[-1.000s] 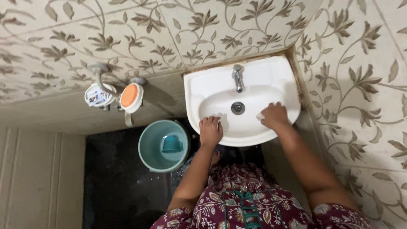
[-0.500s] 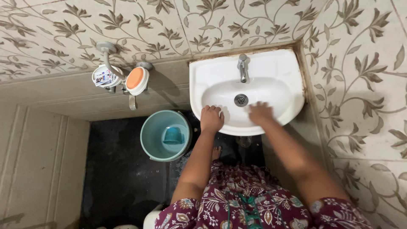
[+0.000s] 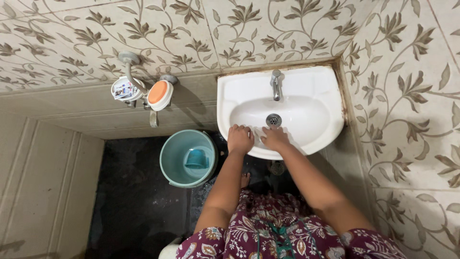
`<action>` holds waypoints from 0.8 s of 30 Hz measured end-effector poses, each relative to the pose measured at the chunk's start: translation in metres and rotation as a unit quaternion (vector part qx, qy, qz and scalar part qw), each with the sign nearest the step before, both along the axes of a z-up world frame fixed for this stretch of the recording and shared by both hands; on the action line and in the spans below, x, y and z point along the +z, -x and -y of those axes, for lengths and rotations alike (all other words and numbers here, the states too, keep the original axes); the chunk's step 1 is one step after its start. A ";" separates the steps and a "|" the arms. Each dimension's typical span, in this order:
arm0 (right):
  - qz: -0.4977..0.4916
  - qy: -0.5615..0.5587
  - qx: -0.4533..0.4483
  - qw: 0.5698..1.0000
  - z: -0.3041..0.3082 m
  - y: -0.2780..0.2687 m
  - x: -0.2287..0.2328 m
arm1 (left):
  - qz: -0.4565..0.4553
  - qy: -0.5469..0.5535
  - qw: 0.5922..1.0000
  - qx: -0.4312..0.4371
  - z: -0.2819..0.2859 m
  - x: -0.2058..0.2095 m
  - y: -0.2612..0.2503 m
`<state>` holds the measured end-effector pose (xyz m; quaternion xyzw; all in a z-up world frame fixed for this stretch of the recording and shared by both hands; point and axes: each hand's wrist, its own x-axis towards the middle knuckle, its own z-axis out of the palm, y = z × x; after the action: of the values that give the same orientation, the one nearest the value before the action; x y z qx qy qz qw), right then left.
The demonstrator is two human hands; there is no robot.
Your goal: The person scrubs the interior and rim of a white bathroom sink using a sponge and water from the tap. They repeatedly wipe the basin and faucet area, rinse the sponge, and continue scrubbing until the end of the clip.
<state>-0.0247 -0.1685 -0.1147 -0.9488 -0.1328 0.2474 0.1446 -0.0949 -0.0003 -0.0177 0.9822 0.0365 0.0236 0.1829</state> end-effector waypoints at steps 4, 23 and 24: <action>0.022 0.137 0.038 0.990 0.057 -0.026 0.013 | 0.013 0.003 1.000 0.009 0.001 -0.002 -0.001; -0.018 0.090 0.079 0.993 0.063 -0.029 0.010 | 0.013 -0.009 1.000 -0.006 0.002 0.000 -0.001; -0.021 0.166 0.069 0.983 0.080 -0.038 0.019 | 0.009 -0.008 1.000 -0.007 0.001 0.000 0.000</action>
<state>0.0134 -0.2486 -0.0960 -0.9428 -0.1515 0.2953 -0.0298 -0.0952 -0.0016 -0.0173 0.9836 0.0282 0.0319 0.1753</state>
